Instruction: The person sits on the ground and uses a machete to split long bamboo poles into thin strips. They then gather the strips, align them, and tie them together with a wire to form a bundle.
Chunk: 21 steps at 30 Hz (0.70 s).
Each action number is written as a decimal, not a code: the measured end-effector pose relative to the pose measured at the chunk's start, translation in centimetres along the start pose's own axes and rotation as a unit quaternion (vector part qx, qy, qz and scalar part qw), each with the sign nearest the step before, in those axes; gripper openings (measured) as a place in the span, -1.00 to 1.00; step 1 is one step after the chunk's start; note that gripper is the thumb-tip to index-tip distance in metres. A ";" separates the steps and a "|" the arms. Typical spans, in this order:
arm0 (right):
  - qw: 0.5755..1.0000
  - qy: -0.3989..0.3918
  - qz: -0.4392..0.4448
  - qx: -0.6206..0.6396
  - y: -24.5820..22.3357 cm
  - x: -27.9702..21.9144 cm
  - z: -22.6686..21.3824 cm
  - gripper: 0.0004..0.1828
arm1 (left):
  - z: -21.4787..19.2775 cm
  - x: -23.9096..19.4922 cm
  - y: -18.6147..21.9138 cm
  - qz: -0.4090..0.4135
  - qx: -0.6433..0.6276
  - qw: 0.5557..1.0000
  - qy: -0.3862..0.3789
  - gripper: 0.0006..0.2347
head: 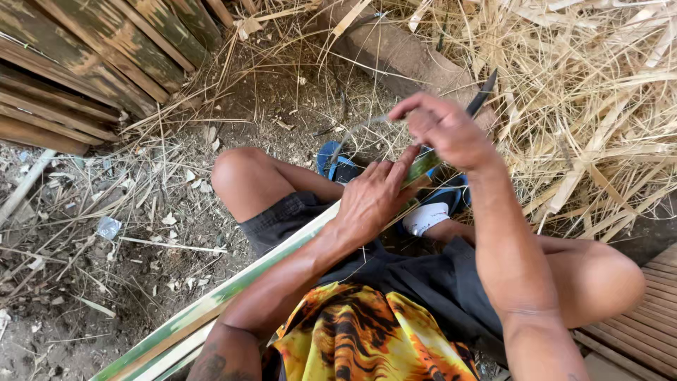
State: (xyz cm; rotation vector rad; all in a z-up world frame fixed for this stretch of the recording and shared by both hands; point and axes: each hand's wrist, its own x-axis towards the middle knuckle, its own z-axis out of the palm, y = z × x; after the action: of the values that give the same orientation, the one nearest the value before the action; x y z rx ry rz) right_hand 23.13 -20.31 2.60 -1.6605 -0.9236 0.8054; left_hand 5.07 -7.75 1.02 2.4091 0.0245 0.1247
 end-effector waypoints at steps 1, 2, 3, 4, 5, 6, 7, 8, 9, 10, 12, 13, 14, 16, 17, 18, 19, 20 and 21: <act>1.000 0.014 0.004 -0.014 0.5 -0.1 0.7 -0.71 | 0.1 -0.2 0.0 0.024 -0.001 1.000 0.020 -0.37; 0.999 0.029 0.009 -0.029 1.0 -0.4 1.3 -0.73 | 0.2 -0.9 0.0 0.047 -0.001 0.998 0.040 -0.35; 0.998 0.043 0.016 -0.041 1.4 -0.6 1.8 -0.75 | 0.2 -1.5 -0.3 0.069 -0.003 0.996 0.057 -0.33; 0.998 0.055 0.022 -0.029 1.7 -0.6 1.7 -0.75 | 0.0 -1.8 -1.0 0.060 -0.001 0.997 0.053 -0.33; 0.997 0.069 0.032 -0.018 2.1 -1.1 1.7 -0.75 | -0.1 -2.4 -1.7 0.054 -0.002 0.998 0.045 -0.33; 0.996 0.083 0.042 -0.007 2.3 -1.7 1.7 -0.75 | -0.3 -3.1 -2.5 0.047 -0.003 0.998 0.038 -0.33; 0.996 0.080 0.041 -0.012 2.5 -1.9 1.7 -0.75 | -0.7 -3.7 -3.5 0.039 -0.017 0.998 0.048 -0.31; 0.996 0.077 0.039 -0.017 2.6 -2.3 1.8 -0.74 | -1.3 -4.4 -4.6 0.031 -0.030 0.997 0.059 -0.28; 0.996 0.074 0.037 -0.024 2.7 -2.5 1.6 -0.74 | -1.9 -4.8 -5.9 -0.006 -0.075 0.997 0.019 -0.44; 0.996 0.077 0.046 0.011 2.8 -2.6 1.4 -0.74 | -2.3 -4.9 -7.0 -0.042 -0.120 0.992 -0.021 -0.60; 0.991 0.083 0.064 0.085 3.2 -2.6 1.3 -0.74 | -2.1 -4.9 -7.8 -0.067 -0.158 0.984 -0.038 -0.77; 0.990 0.081 0.051 0.101 3.3 -3.2 1.3 -0.75 | -1.7 -5.0 -7.7 -0.056 -0.154 0.986 -0.016 -0.79; 0.989 0.080 0.037 0.117 3.3 -4.0 1.2 -0.76 | -1.5 -5.0 -7.4 -0.045 -0.150 0.988 0.006 -0.81; 0.986 0.084 -0.003 0.146 3.2 -4.9 0.7 -0.78 | -1.1 -4.8 -6.0 -0.043 -0.151 0.987 0.040 -0.81; 0.982 0.089 -0.024 0.164 3.3 -5.5 0.9 -0.80 | -0.7 -5.0 -5.2 -0.045 -0.154 0.986 0.054 -0.81; 0.978 0.094 -0.045 0.180 3.5 -5.9 1.3 -0.82 | -0.1 -4.5 -4.6 -0.050 -0.141 0.988 0.048 -0.81; 0.977 0.118 -0.044 0.169 4.1 -4.8 2.3 -0.80 | 0.6 -3.3 -4.1 -0.052 -0.127 0.989 0.045 -0.81; 0.976 0.143 -0.043 0.158 4.8 -3.1 3.8 -0.79 | 1.0 -2.7 -3.9 -0.054 -0.114 0.991 0.042 -0.81; 0.975 0.164 -0.045 0.142 5.1 -2.0 4.3 -0.77 | 1.0 -2.4 -4.4 0.008 -0.105 0.993 0.062 -0.72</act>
State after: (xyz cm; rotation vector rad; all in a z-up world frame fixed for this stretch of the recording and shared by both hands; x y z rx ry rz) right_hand 19.44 -21.09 -3.29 -1.4358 -0.6154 0.5494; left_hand 2.87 -5.25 -2.85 2.1892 0.0478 0.2697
